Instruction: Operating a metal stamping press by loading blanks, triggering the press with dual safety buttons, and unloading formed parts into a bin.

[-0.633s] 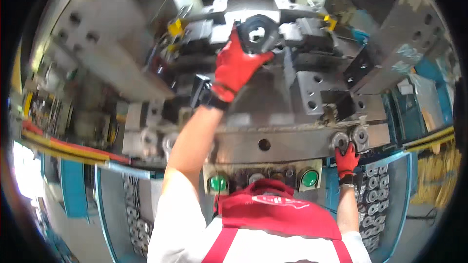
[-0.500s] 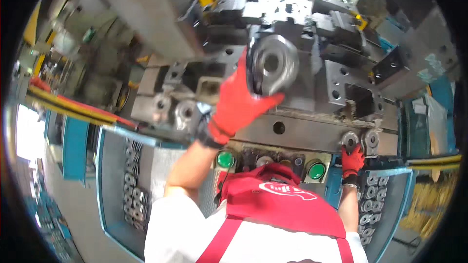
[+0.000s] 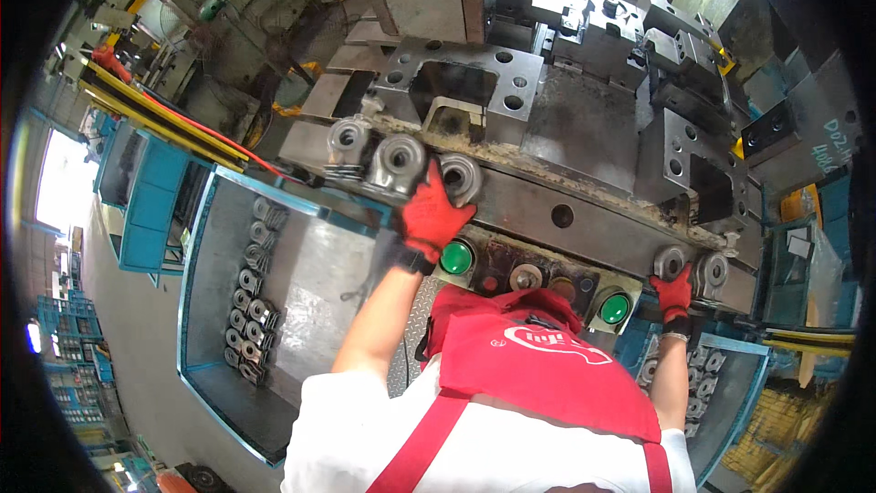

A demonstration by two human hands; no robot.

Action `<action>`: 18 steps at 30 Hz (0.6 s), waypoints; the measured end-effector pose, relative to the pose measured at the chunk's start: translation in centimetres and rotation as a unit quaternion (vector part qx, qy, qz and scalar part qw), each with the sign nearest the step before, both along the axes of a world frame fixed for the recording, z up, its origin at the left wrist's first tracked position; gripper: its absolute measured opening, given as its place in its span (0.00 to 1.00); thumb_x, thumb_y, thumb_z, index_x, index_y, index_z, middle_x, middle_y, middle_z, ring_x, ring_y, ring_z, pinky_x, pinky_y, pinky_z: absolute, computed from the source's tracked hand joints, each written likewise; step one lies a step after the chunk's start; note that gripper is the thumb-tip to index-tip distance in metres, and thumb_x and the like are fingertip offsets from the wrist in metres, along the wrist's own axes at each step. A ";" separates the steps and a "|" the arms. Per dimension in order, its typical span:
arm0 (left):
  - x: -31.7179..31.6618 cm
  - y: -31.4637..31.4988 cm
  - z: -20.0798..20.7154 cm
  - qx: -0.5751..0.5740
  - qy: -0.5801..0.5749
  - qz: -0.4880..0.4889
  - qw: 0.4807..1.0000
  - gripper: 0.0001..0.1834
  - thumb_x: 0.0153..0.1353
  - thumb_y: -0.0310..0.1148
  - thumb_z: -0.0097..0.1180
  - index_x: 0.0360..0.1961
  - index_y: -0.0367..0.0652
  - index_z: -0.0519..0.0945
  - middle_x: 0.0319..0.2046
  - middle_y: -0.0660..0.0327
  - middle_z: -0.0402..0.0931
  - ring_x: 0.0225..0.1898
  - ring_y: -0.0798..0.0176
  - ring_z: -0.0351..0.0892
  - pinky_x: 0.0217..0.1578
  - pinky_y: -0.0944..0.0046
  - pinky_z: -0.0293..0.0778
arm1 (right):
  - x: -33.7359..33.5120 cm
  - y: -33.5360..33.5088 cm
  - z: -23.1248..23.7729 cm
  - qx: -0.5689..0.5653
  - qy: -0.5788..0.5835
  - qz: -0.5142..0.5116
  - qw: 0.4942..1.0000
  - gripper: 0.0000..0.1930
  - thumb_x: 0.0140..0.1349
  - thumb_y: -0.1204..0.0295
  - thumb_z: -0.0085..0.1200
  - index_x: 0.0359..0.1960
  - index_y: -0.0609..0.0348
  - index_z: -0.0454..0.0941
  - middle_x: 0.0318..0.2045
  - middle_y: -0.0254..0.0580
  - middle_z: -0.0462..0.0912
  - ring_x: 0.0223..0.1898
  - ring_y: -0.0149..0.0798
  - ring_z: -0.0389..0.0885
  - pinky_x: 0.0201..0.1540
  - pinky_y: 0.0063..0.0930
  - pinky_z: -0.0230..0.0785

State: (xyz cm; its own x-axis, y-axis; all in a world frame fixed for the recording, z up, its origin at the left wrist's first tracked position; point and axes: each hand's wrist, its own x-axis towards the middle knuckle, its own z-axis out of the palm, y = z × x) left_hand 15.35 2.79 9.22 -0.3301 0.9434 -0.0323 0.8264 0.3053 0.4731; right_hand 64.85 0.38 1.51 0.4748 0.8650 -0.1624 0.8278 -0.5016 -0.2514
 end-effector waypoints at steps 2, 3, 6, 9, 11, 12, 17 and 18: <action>0.6 1.6 0.1 -0.034 0.045 -0.012 0.998 0.56 0.36 0.51 0.62 0.63 0.38 0.47 0.43 0.40 0.69 0.42 0.42 0.72 0.42 0.53 0.69 | 1.6 -0.7 -1.6 0.027 0.030 -0.014 0.999 0.55 0.35 0.53 0.66 0.63 0.60 0.45 0.46 0.62 0.72 0.47 0.57 0.72 0.47 0.43 0.65; 0.7 2.4 -0.3 -0.030 0.041 -0.017 0.999 0.56 0.36 0.51 0.62 0.63 0.38 0.47 0.43 0.40 0.69 0.42 0.42 0.72 0.42 0.53 0.69 | 2.8 -1.3 -2.8 0.113 0.095 0.017 0.989 0.52 0.37 0.57 0.66 0.63 0.61 0.47 0.48 0.59 0.71 0.48 0.52 0.71 0.48 0.39 0.64; 0.0 3.6 -2.0 -0.023 0.107 -0.015 0.994 0.55 0.37 0.53 0.61 0.63 0.39 0.48 0.42 0.41 0.70 0.42 0.42 0.72 0.42 0.52 0.69 | 2.1 -1.9 -2.1 0.167 0.293 0.024 0.941 0.48 0.41 0.65 0.65 0.62 0.62 0.49 0.52 0.53 0.67 0.50 0.43 0.68 0.51 0.32 0.62; -0.8 3.8 -2.5 -0.068 0.128 -0.005 0.989 0.55 0.37 0.55 0.60 0.62 0.38 0.49 0.42 0.41 0.70 0.43 0.42 0.71 0.43 0.51 0.68 | -7.0 -2.9 9.5 0.050 0.496 -0.055 0.865 0.44 0.43 0.72 0.63 0.62 0.62 0.50 0.55 0.47 0.62 0.53 0.35 0.64 0.54 0.25 0.58; -1.1 3.9 -3.1 -0.012 0.154 -0.016 0.988 0.52 0.34 0.56 0.62 0.59 0.41 0.56 0.35 0.48 0.71 0.36 0.48 0.73 0.36 0.55 0.71 | -9.8 -3.1 13.9 0.118 0.492 0.049 0.861 0.44 0.42 0.74 0.62 0.62 0.62 0.50 0.54 0.44 0.64 0.52 0.33 0.65 0.52 0.23 0.59; -0.5 4.3 -2.6 -0.019 0.139 -0.037 0.989 0.51 0.36 0.56 0.62 0.58 0.38 0.57 0.34 0.47 0.71 0.36 0.48 0.73 0.36 0.55 0.71 | -10.5 -2.6 15.3 0.132 0.486 0.036 0.863 0.44 0.42 0.74 0.62 0.62 0.62 0.50 0.54 0.44 0.64 0.52 0.33 0.65 0.52 0.23 0.59; -1.4 1.9 -0.1 -0.026 0.072 -0.056 0.995 0.50 0.41 0.52 0.61 0.60 0.35 0.53 0.44 0.42 0.69 0.45 0.43 0.69 0.44 0.53 0.68 | -17.7 4.1 23.3 0.125 0.521 0.145 0.832 0.46 0.40 0.78 0.60 0.64 0.58 0.47 0.49 0.42 0.69 0.46 0.32 0.70 0.44 0.22 0.66; -1.4 1.7 -0.3 0.002 0.066 -0.053 0.996 0.49 0.42 0.50 0.61 0.60 0.35 0.54 0.46 0.42 0.68 0.47 0.44 0.69 0.45 0.54 0.67 | -18.0 6.2 22.9 0.207 0.492 0.189 0.824 0.46 0.41 0.77 0.60 0.64 0.58 0.46 0.44 0.40 0.72 0.41 0.32 0.72 0.40 0.21 0.67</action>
State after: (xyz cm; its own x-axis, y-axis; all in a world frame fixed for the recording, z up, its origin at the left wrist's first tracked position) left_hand 13.95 4.51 8.95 -0.2298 0.9732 0.0093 0.9091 0.2112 0.3590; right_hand 46.81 6.54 24.39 -0.0271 0.9989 0.0384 0.1984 0.0430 -0.9792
